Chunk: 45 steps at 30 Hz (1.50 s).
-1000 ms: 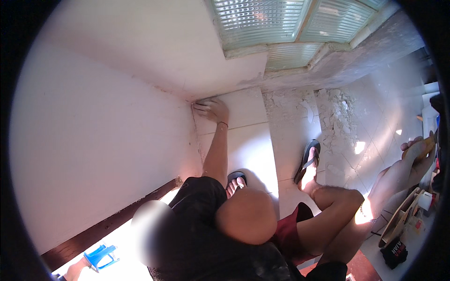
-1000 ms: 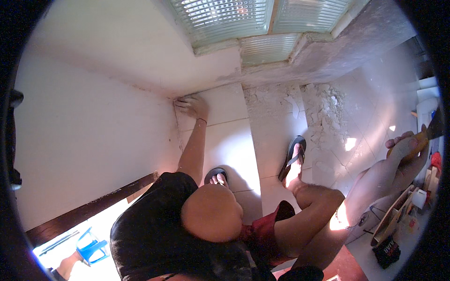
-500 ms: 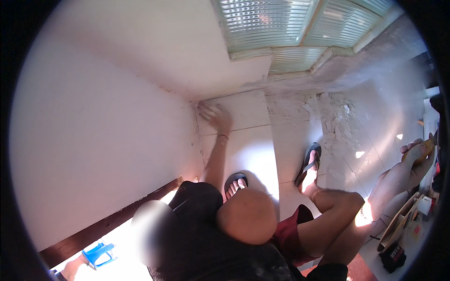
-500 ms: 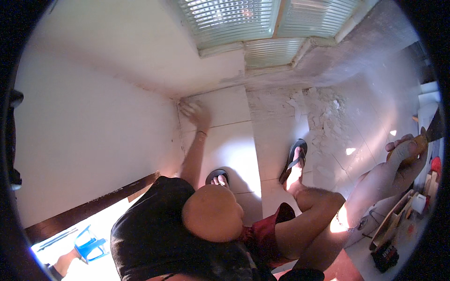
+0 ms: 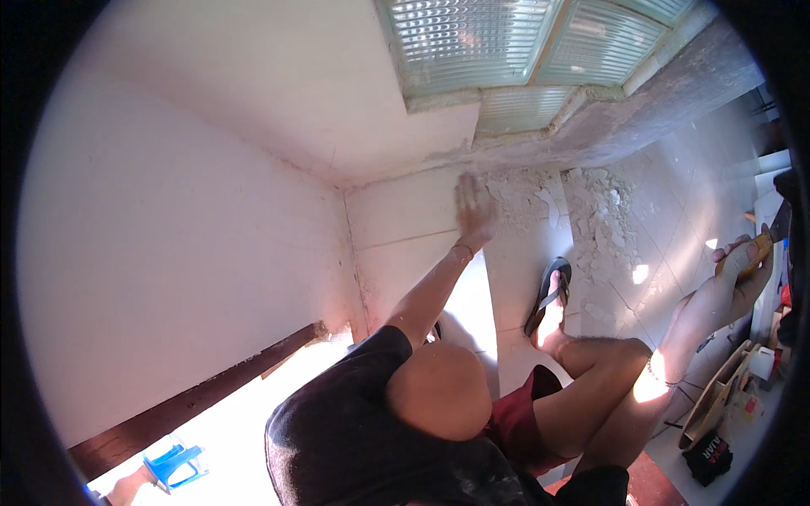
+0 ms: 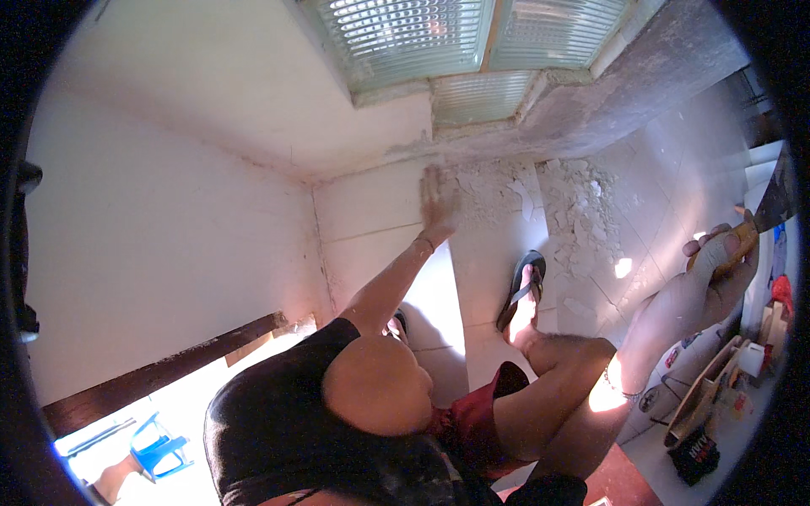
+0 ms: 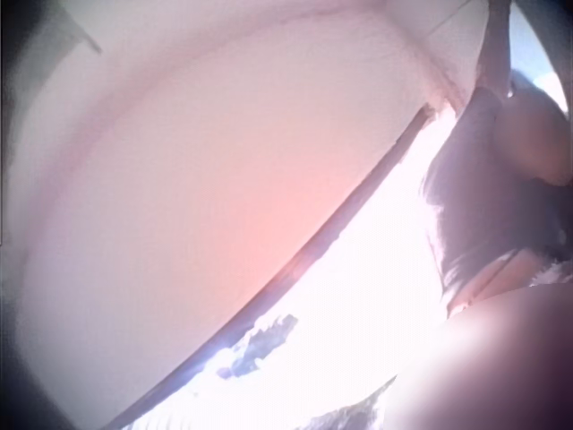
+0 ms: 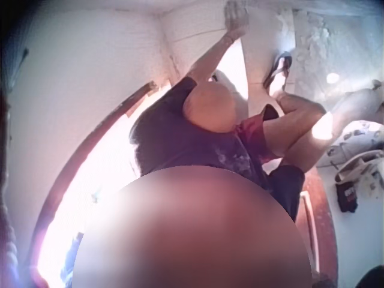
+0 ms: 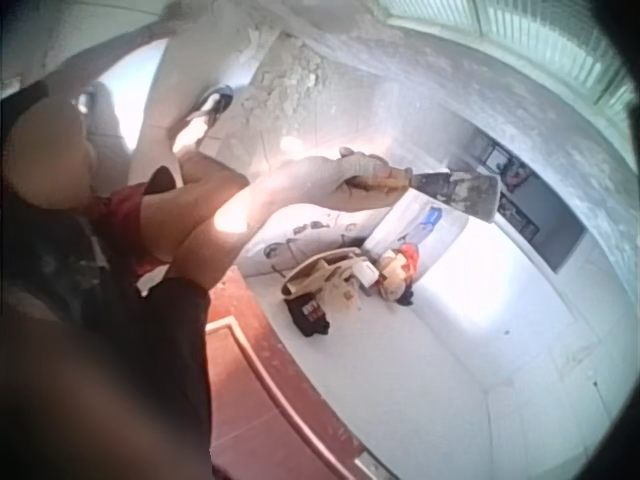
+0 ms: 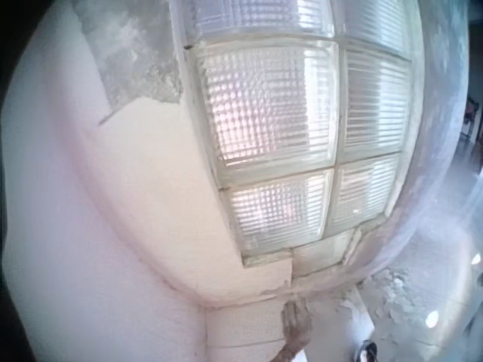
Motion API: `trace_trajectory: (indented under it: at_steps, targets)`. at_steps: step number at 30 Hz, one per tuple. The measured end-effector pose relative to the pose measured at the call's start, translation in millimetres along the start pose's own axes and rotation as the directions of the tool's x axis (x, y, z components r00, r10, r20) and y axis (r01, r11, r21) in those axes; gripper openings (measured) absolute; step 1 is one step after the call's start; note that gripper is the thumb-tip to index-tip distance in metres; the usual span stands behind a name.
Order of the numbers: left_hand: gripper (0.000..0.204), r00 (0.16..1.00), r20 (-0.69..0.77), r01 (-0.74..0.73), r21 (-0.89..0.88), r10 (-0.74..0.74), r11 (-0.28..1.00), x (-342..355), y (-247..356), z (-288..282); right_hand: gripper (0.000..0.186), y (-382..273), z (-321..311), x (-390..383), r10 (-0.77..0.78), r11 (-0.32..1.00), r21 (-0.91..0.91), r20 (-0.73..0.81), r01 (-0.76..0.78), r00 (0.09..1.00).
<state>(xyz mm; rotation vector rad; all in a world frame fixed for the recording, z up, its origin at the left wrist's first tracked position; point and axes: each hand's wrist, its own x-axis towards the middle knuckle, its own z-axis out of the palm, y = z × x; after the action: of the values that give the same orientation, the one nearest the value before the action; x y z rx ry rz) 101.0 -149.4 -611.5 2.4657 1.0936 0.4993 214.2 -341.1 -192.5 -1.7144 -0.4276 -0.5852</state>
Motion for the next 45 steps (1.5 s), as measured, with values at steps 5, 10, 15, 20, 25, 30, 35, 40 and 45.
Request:
trace_trajectory:
  at_steps: [5, 10, 15, 20, 25, 30, 35, 40, 45]
  targets:
    - [0.076, 0.979, -0.114, 0.171, 0.0, -0.17, 0.985, 3.4, -3.9, -24.7, 0.034, -3.6, 2.4, -4.1, -0.057, 0.997, -0.055, 0.027, 0.058, 0.998]
    - [0.077, 0.799, -0.242, 0.585, 0.101, -0.55, 0.805, 26.4, -30.3, -28.9, 0.033, -4.6, 2.0, -4.4, -0.044, 0.998, -0.055, 0.012, 0.044, 0.999]
    - [0.078, 0.988, -0.068, 0.144, 0.138, -0.135, 0.98, 20.0, -12.8, -9.8, 0.03, -11.6, 7.5, -7.0, -0.031, 1.0, 0.009, 0.027, 0.03, 0.999]
    - [0.076, 0.991, -0.05, -0.135, -0.195, 0.128, 0.971, -57.5, -17.0, -22.1, 0.03, -13.9, 10.2, -10.3, -0.01, 1.0, 0.016, 0.024, 0.01, 1.0]
    - [0.077, 0.943, -0.328, 0.088, 0.066, -0.062, 0.994, -103.9, -26.9, -21.5, 0.036, -2.5, 4.3, -5.0, -0.016, 0.999, 0.046, 0.013, 0.015, 1.0]
    - [0.072, 0.96, -0.01, -0.281, -0.029, 0.281, 0.959, -64.1, 1.2, -19.7, 0.036, 2.0, 8.8, -6.5, -0.007, 0.999, 0.047, 0.005, 0.007, 1.0]
    - [0.065, 0.997, -0.031, -0.059, 0.216, 0.067, 0.975, -35.5, -53.6, -76.0, 0.038, -2.1, 12.2, -10.1, -0.055, 0.996, 0.081, 0.146, 0.044, 0.988]
    - [0.062, 0.975, -0.206, 0.158, 0.377, -0.084, 0.913, -47.0, -150.2, -114.3, 0.028, 4.1, 9.6, -6.3, -0.04, 0.99, 0.141, 0.115, 0.023, 0.993]
    - [0.065, 0.896, -0.337, 0.377, 0.229, -0.29, 0.897, -100.9, -153.3, -110.6, 0.025, 13.6, 8.3, -2.5, -0.041, 0.992, 0.123, 0.069, 0.032, 0.997]
